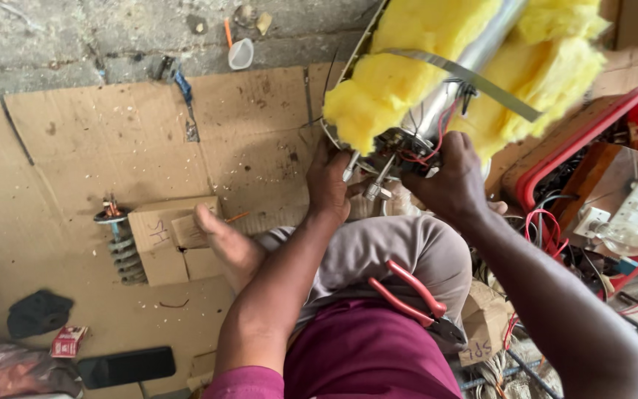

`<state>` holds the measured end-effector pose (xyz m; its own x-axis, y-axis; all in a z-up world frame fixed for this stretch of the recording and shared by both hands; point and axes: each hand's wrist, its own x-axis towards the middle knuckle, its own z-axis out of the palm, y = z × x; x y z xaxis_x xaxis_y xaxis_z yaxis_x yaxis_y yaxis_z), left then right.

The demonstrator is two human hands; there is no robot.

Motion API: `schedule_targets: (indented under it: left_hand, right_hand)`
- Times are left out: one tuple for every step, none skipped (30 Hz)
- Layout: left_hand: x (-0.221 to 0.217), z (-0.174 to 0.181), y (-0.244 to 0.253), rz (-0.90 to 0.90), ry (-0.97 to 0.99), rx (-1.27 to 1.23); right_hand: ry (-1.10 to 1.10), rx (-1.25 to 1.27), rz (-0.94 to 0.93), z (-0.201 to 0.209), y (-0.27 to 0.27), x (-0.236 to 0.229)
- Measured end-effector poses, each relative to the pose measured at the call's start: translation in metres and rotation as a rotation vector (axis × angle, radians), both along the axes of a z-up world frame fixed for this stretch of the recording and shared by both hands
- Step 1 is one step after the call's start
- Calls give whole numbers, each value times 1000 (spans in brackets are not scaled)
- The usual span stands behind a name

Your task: The person works on the internal components of an appliance, wrapping insulation around a metal cylinder, securing it with metal straps, and connecting wires to terminals.

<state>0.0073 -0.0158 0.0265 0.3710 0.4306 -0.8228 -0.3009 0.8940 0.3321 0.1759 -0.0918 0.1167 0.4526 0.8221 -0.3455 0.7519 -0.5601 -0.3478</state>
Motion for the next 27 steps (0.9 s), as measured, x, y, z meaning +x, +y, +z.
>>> schedule_targets:
  left_hand:
    - [0,0,1,23,-16,-13]
    - [-3,0,-1,45,-21,-32]
    - [-4,0,-4,39,-18,-35]
    - [-3,-2,-4,40,1,12]
    - [-3,-2,-4,41,20,59]
    - [-3,0,-4,40,14,65]
    - [-5,1,-6,29,13,62]
    - [-7,3,-8,17,19,54]
    - [-7,3,-8,16,19,55]
    - [-10,4,-11,-4,-14,15]
    - [-12,4,-13,-24,-47,-25]
    - [-12,4,-13,-25,-45,-24]
    - [-11,3,-12,-53,-27,-20]
    - [-10,2,-13,-82,-11,-16]
    - [-9,0,-12,-83,-12,-16]
    - [-9,-4,-12,-81,-31,102]
    - [-9,-8,-13,-78,-51,220]
    - [-9,-12,-15,-79,-51,217]
    - [-9,-16,-17,-63,-78,234]
    - [-9,-21,-19,-45,-104,251]
    - [-7,-26,-21,-46,-103,249]
    - [-5,-30,-25,-22,-119,382]
    - [-6,-32,-30,3,-133,516]
    - [-6,-31,-29,2,-138,518]
    - [-7,-26,-29,-29,-102,478]
    - [-6,-21,-23,-55,-69,445]
    - [-5,-14,-17,-50,-77,455]
  right_hand:
    - [-8,3,-7,-1,-3,4]
    - [-21,17,38,-3,-7,5]
    - [-35,31,83,-4,-11,4]
    - [-36,35,81,-3,-14,5]
    - [6,60,97,-1,-18,7]
    - [43,89,114,1,-19,12]
    - [36,95,114,2,-21,16]
    - [108,76,71,1,-23,19]
    - [180,57,29,0,-25,21]
    - [186,53,27,-2,-28,20]
    - [152,51,38,-4,-30,20]
    - [115,54,50,-5,-30,21]
    - [116,54,50,-7,-30,17]
    - [86,85,24,-10,-31,11]
    - [55,115,-2,-13,-31,6]
    - [55,113,-3,-17,-32,1]
    - [-40,129,-17,-22,-32,-3]
    - [-135,146,-31,-26,-32,-7]
    - [-134,143,-32,-28,-34,-8]
    - [-159,162,-15,-30,-35,-10]
    - [-183,181,1,-33,-35,-11]
    - [-180,173,1,-34,-37,-9]
    - [-168,120,3,-34,-38,-4]
    - [-165,79,5,-34,-37,-1]
    - [-170,82,4,-34,-39,-3]
    - [-178,149,5,-34,-38,-6]
    - [-186,216,8,-33,-37,-9]
